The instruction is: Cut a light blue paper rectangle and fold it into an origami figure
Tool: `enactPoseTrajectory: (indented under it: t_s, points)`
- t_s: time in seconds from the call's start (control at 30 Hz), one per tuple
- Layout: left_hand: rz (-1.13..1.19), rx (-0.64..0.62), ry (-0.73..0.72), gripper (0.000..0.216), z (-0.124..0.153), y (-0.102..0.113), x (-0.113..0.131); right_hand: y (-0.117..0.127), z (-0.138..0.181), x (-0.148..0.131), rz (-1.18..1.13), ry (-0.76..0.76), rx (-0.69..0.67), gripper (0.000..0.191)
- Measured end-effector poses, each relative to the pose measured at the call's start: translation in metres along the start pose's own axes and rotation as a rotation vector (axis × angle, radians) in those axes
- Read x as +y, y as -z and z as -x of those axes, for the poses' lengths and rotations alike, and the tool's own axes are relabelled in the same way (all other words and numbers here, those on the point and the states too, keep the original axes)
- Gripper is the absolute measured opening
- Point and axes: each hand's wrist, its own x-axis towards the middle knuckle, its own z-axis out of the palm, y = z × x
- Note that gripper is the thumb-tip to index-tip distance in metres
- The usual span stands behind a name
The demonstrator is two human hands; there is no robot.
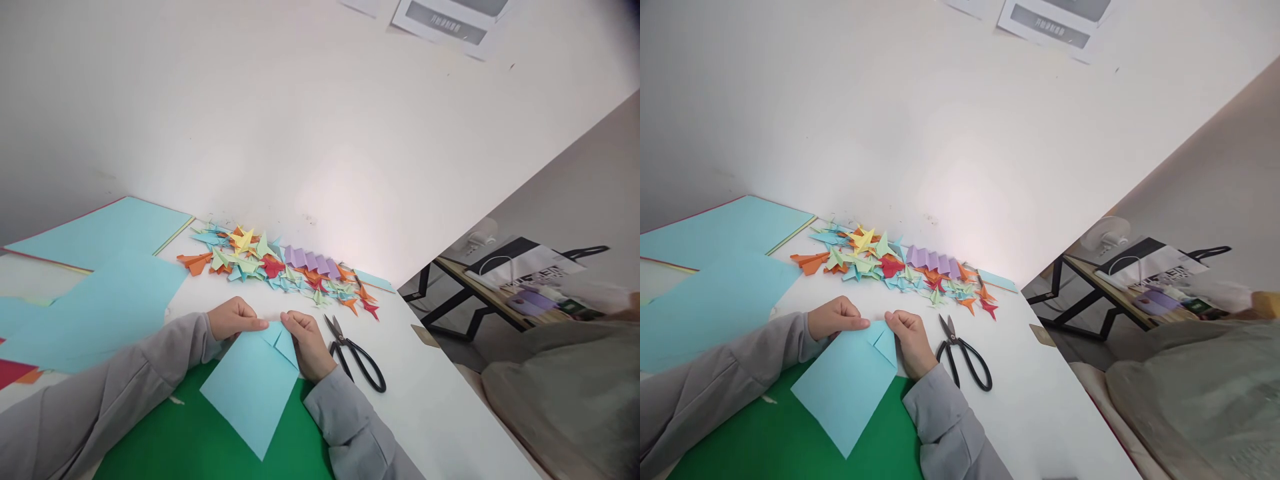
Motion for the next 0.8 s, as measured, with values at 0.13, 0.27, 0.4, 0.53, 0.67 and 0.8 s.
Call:
enactPoseTrajectory:
  t_s: [0.13,0.27,0.4,0.53,0.67,0.8]
  points:
    - [0.034,0.052,-0.004,0.053,-0.0028,-0.0001,-0.0013,0.0015,0.0006,-0.0047,-0.016,-0.016,0.029,0.046]
    - [0.052,0.086,0.033,0.039,-0.0035,-0.0042,0.001,-0.0008,0.0017,-0.0028,0.05,-0.003,-0.05,0.046]
    - [0.055,-0.022,-0.056,0.034,-0.0026,-0.0068,0.0017,-0.0033,0.0013,0.0013,0.122,0.018,-0.082,0.045]
    - [0.136,-0.007,-0.019,0.037,-0.0046,-0.0059,-0.0013,-0.002,0.0005,0.0012,0.096,0.058,-0.053,0.038]
    - [0.257,0.187,-0.013,0.038,-0.0067,-0.0047,-0.001,-0.0008,0.0014,0.001,0.096,0.042,-0.05,0.029]
    - [0.276,0.234,-0.008,0.037,-0.007,-0.0049,0.0004,-0.0013,0.002,0.0037,0.136,0.032,0.011,0.028]
